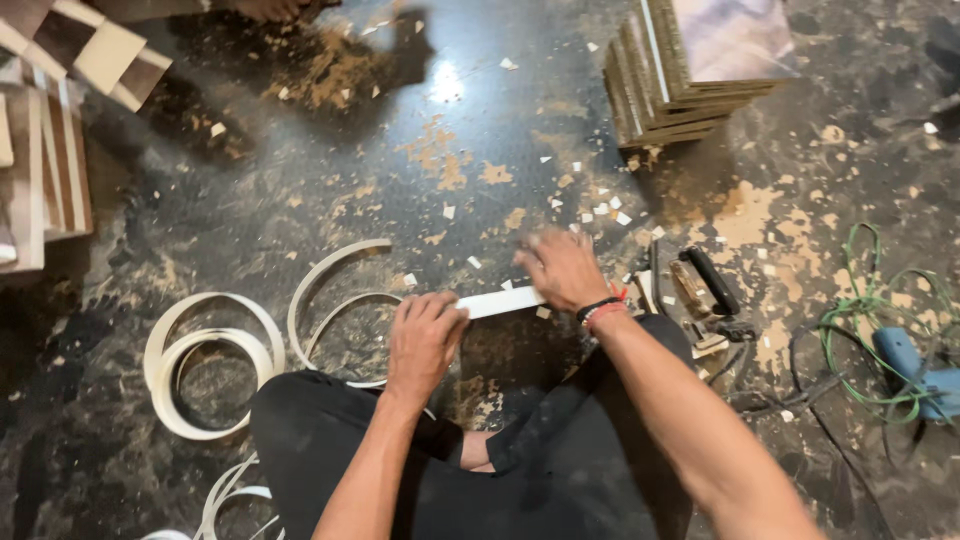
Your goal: The person sits on the floor and applies white edge banding to the edges of small square wooden boards. They align the banding, use a hand-held edge banding tool to press it on, and trim the excess with a utility knife. The person repeats this process on multiple boards, stacking the finished pieces.
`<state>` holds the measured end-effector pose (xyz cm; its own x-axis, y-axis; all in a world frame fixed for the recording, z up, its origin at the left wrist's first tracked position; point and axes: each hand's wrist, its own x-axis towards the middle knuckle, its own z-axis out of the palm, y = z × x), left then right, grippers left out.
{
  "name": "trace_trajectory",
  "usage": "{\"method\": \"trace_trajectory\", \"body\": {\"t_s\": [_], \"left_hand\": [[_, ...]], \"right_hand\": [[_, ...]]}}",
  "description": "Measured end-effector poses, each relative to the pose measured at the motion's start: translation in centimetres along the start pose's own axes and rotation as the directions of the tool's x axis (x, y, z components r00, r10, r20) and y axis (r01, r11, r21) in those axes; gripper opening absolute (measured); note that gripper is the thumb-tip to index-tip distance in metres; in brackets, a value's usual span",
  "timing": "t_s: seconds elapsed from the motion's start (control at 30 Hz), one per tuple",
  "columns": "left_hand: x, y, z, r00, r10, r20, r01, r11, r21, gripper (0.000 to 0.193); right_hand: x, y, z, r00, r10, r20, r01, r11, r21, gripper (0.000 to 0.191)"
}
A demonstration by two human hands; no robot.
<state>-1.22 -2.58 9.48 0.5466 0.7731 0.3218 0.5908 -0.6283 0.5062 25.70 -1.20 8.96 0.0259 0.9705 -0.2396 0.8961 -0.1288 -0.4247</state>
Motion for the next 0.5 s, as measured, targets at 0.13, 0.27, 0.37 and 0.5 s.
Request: {"method": "trace_trajectory", "body": {"t_s": [0.13, 0.27, 0.37, 0.5], "left_hand": [[-0.1, 0.0, 0.6, 1.0, -0.022, -0.011, 0.022, 0.999, -0.04, 0.013], [-0.3, -0.2, 1.2, 0.999, -0.024, -0.037, 0.022, 0.997, -0.077, 0.015], [-0.5, -0.6, 1.3, 1.0, -0.004, -0.012, 0.003, 0.999, -0.036, 0.019], [-0.5, -1.1, 0.9, 0.999, -0.038, 0.013, 0.038, 0.999, -0.004, 0.016]], "right_hand": [[0.5, 0.7, 0.9, 0.998, -0.057, -0.029, 0.059, 0.996, 0.066, 0.044], [0.3, -1.8, 2.5, 0.955, -0.162, -0.249, 0.083, 0.95, -0.3, 0.049], [-0.4, -6.4, 5.6, 0.939, -0.181, -0.294, 0.142, 0.979, -0.148, 0.055], [-1.0, -6.8, 6.0, 0.918, -0.336, -0.211, 0.316, 0.941, -0.125, 0.06]]}}
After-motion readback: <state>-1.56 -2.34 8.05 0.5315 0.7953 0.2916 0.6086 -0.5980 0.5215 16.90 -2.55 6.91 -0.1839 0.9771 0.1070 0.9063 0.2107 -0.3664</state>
